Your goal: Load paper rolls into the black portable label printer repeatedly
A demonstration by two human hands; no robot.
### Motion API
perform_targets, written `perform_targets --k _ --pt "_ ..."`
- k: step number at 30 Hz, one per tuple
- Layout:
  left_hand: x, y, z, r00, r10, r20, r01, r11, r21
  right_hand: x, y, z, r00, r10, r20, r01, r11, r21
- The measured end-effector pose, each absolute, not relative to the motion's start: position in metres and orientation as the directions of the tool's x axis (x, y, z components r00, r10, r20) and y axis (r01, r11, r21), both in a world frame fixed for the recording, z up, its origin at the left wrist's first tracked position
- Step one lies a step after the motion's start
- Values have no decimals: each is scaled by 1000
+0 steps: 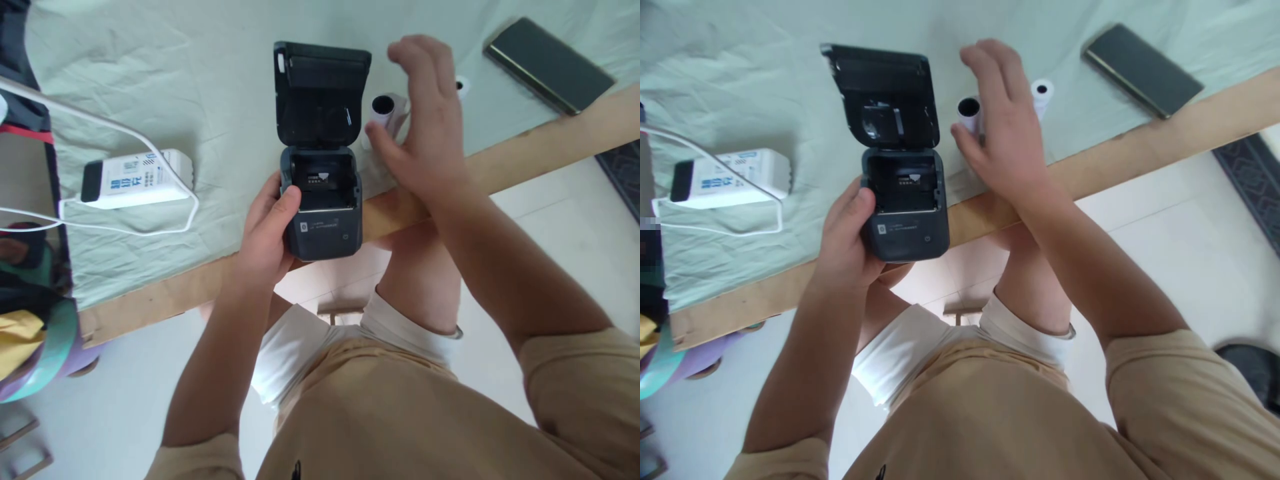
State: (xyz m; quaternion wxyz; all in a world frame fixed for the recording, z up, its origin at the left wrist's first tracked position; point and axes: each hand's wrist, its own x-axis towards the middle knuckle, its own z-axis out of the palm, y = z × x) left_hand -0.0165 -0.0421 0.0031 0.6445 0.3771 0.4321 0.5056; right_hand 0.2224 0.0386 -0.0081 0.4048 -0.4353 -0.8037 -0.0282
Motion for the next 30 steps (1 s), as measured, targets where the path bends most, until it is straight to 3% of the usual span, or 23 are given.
perform_targets --k 4,10,16,19,23,30 --pt "-17 -42 2 127 977 -169 -339 203 919 215 52 -26 -140 840 524 730 445 -518" --pt "-17 -41 1 108 982 -157 -331 184 926 214 46 -19 -170 851 497 607 487 -628" --pt "-17 -41 1 111 982 -151 -336 180 925 215 41 -11 -75 894 441 508 415 -755" --pt "-17 -41 0 114 979 -167 -330 196 923 214 24 0 -50 842 538 486 491 -723" --pt "-15 -41 0 113 978 -177 -328 205 922 199 -10 19 -142 664 734 418 712 -564" --pt "-13 -44 3 80 986 -145 -314 163 935 166 -16 28 -403 788 466 672 600 -433"
